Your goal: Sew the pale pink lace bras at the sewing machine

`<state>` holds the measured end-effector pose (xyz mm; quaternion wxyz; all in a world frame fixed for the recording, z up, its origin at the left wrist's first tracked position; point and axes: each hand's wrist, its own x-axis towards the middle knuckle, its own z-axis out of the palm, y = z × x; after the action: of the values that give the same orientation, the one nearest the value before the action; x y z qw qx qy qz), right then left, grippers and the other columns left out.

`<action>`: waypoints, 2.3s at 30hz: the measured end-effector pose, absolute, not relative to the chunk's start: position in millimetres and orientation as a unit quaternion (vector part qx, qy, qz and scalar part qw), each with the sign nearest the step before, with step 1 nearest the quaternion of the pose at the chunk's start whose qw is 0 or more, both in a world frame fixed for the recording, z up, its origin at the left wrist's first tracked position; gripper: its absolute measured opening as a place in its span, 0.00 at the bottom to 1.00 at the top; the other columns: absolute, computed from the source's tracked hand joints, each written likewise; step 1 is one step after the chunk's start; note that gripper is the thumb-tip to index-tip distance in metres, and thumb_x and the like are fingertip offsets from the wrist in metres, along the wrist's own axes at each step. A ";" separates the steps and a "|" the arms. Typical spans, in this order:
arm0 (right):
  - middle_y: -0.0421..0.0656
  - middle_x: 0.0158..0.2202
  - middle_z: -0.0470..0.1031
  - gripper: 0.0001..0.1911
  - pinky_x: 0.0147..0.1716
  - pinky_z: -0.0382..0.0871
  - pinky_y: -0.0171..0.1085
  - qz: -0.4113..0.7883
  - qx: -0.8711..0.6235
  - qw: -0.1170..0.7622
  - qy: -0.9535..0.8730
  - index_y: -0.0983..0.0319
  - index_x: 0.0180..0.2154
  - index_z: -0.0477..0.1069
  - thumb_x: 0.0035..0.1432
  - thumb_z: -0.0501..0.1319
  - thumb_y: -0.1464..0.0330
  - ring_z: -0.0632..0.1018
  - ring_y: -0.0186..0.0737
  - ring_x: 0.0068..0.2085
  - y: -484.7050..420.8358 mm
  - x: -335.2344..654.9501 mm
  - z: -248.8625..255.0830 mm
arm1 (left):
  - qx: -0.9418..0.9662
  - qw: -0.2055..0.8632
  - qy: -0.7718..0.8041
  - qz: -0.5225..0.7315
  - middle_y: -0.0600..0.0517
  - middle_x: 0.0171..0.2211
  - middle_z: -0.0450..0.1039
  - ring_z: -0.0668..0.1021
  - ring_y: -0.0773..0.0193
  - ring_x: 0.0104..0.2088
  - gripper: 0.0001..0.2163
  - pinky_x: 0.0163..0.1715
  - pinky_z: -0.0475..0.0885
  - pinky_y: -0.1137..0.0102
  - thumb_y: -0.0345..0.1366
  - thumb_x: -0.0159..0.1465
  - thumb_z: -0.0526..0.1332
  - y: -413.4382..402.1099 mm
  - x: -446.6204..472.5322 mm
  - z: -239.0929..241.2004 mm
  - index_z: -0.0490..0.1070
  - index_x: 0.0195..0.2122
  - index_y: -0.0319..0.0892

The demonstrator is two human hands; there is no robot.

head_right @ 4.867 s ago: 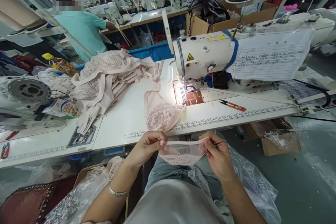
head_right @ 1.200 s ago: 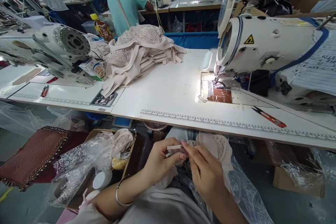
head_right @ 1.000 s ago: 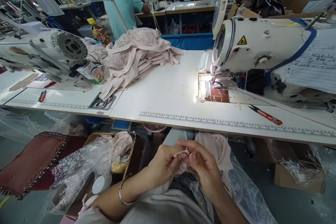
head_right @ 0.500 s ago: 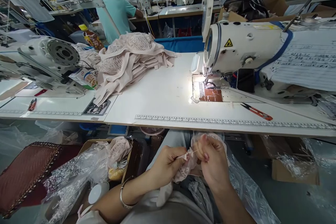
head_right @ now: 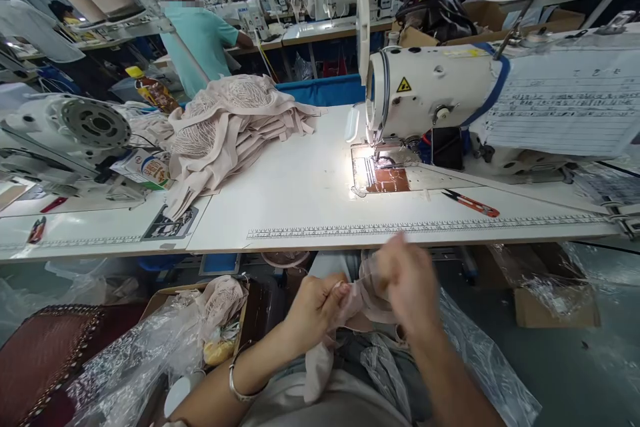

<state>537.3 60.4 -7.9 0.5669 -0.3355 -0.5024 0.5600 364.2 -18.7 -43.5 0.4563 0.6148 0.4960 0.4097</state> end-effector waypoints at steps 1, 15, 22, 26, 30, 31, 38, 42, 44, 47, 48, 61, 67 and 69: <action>0.32 0.14 0.45 0.34 0.15 0.45 0.34 0.506 -0.337 0.616 -0.501 0.58 0.16 0.49 0.68 0.55 0.50 0.51 0.26 0.16 67.1 546.8 -4.7 | 0.601 0.460 0.507 0.413 0.56 0.17 0.58 0.62 0.70 0.21 0.28 0.24 0.55 0.72 0.57 0.71 0.46 -19.1 362.0 -42.7 0.58 0.21 0.42; 0.41 0.29 0.68 0.15 0.33 0.68 0.37 0.160 -0.303 0.404 -0.848 0.59 0.33 0.72 0.71 0.51 0.71 0.72 0.37 0.32 37.8 522.3 -35.0 | 0.562 0.448 0.529 0.451 0.57 0.21 0.59 0.62 0.69 0.24 0.25 0.27 0.55 0.72 0.57 0.71 0.49 -12.5 351.1 -41.8 0.66 0.28 0.40; 0.42 0.27 0.68 0.24 0.29 0.68 0.39 0.433 -0.227 0.434 -0.757 0.58 0.26 0.58 0.74 0.42 0.57 0.72 0.39 0.29 35.1 517.2 -37.9 | 0.558 0.473 0.518 0.443 0.57 0.20 0.58 0.61 0.68 0.24 0.28 0.26 0.56 0.72 0.61 0.68 0.49 -11.5 353.6 -38.7 0.61 0.23 0.41; 0.38 0.21 0.63 0.21 0.24 0.60 0.36 0.279 -0.297 0.434 -0.803 0.58 0.25 0.59 0.72 0.49 0.61 0.65 0.36 0.23 52.1 541.7 -46.6 | 0.527 0.447 0.553 0.466 0.57 0.17 0.58 0.61 0.69 0.20 0.30 0.23 0.55 0.73 0.63 0.67 0.50 -15.7 347.6 -31.7 0.66 0.23 0.41; 0.37 0.22 0.66 0.15 0.24 0.59 0.35 0.247 -0.396 0.375 -0.801 0.58 0.31 0.69 0.70 0.53 0.63 0.68 0.36 0.24 61.3 558.6 -45.8 | 0.530 0.454 0.512 0.501 0.55 0.20 0.63 0.65 0.69 0.23 0.28 0.26 0.59 0.73 0.60 0.67 0.53 -17.0 342.4 -23.9 0.68 0.23 0.40; 0.37 0.23 0.67 0.15 0.25 0.60 0.34 0.297 -0.381 0.343 -0.806 0.58 0.34 0.71 0.71 0.52 0.61 0.68 0.36 0.24 58.9 556.4 -45.1 | 0.535 0.468 0.488 0.506 0.54 0.21 0.64 0.66 0.68 0.24 0.28 0.27 0.60 0.73 0.60 0.68 0.54 -16.3 342.3 -22.4 0.69 0.24 0.39; 0.37 0.25 0.62 0.22 0.26 0.58 0.35 0.478 -0.295 0.381 -0.734 0.59 0.26 0.64 0.70 0.54 0.55 0.66 0.35 0.26 44.3 541.2 -41.9 | 0.533 0.569 0.413 0.470 0.51 0.27 0.67 0.69 0.67 0.29 0.25 0.32 0.64 0.73 0.55 0.67 0.59 -6.0 323.4 -19.4 0.73 0.24 0.37; 0.37 0.25 0.63 0.20 0.25 0.56 0.34 0.420 -0.300 0.386 -0.765 0.60 0.27 0.66 0.71 0.54 0.58 0.66 0.33 0.25 44.5 546.8 -34.4 | 0.550 0.593 0.413 0.418 0.48 0.36 0.72 0.74 0.63 0.36 0.19 0.37 0.67 0.72 0.52 0.64 0.64 -2.1 315.9 -20.5 0.77 0.39 0.38; 0.37 0.25 0.64 0.19 0.25 0.57 0.34 0.391 -0.296 0.380 -0.784 0.60 0.27 0.66 0.71 0.54 0.61 0.66 0.33 0.25 42.6 545.3 -31.6 | 0.548 0.620 0.418 0.376 0.49 0.35 0.74 0.74 0.64 0.34 0.20 0.34 0.66 0.73 0.48 0.59 0.69 -1.7 322.0 -21.3 0.75 0.44 0.38; 0.37 0.25 0.65 0.18 0.25 0.59 0.33 0.359 -0.293 0.368 -0.806 0.60 0.27 0.65 0.72 0.53 0.64 0.68 0.32 0.25 38.9 542.1 -32.1 | 0.562 0.593 0.459 0.347 0.52 0.26 0.71 0.70 0.67 0.28 0.14 0.27 0.61 0.74 0.45 0.60 0.67 -2.3 335.7 -23.4 0.75 0.33 0.36; 0.36 0.25 0.65 0.17 0.24 0.60 0.32 0.346 -0.300 0.368 -0.809 0.59 0.28 0.65 0.72 0.53 0.65 0.68 0.32 0.25 37.6 541.8 -33.3 | 0.564 0.584 0.466 0.353 0.53 0.24 0.69 0.68 0.69 0.26 0.15 0.26 0.59 0.74 0.45 0.63 0.65 -2.7 339.4 -24.3 0.75 0.29 0.36; 0.39 0.33 0.75 0.29 0.33 0.64 0.37 -0.093 -0.303 0.325 -0.891 0.59 0.63 0.67 0.63 0.62 0.82 0.74 0.36 0.33 16.1 545.2 -36.7 | 0.507 0.604 0.456 0.413 0.56 0.22 0.61 0.59 0.70 0.24 0.20 0.24 0.54 0.74 0.49 0.65 0.61 -7.0 347.1 -32.3 0.79 0.38 0.34; 0.42 0.32 0.77 0.19 0.35 0.64 0.38 -0.112 -0.302 0.312 -0.894 0.65 0.55 0.74 0.64 0.61 0.81 0.75 0.37 0.34 16.1 541.9 -32.7 | 0.515 0.595 0.453 0.419 0.56 0.22 0.60 0.59 0.71 0.24 0.19 0.25 0.53 0.74 0.48 0.66 0.60 -5.9 346.7 -34.4 0.78 0.37 0.34; 0.41 0.32 0.77 0.18 0.34 0.64 0.38 -0.119 -0.304 0.312 -0.892 0.64 0.54 0.75 0.65 0.60 0.80 0.75 0.37 0.33 16.2 540.7 -30.8 | 0.519 0.592 0.452 0.420 0.57 0.22 0.59 0.58 0.71 0.24 0.18 0.24 0.53 0.74 0.47 0.66 0.60 -5.8 346.4 -34.8 0.78 0.37 0.34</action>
<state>540.7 16.2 -30.8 0.3122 -0.3039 -0.8923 -0.1188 346.4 -5.8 -34.8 0.5923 0.5188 0.4516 0.4197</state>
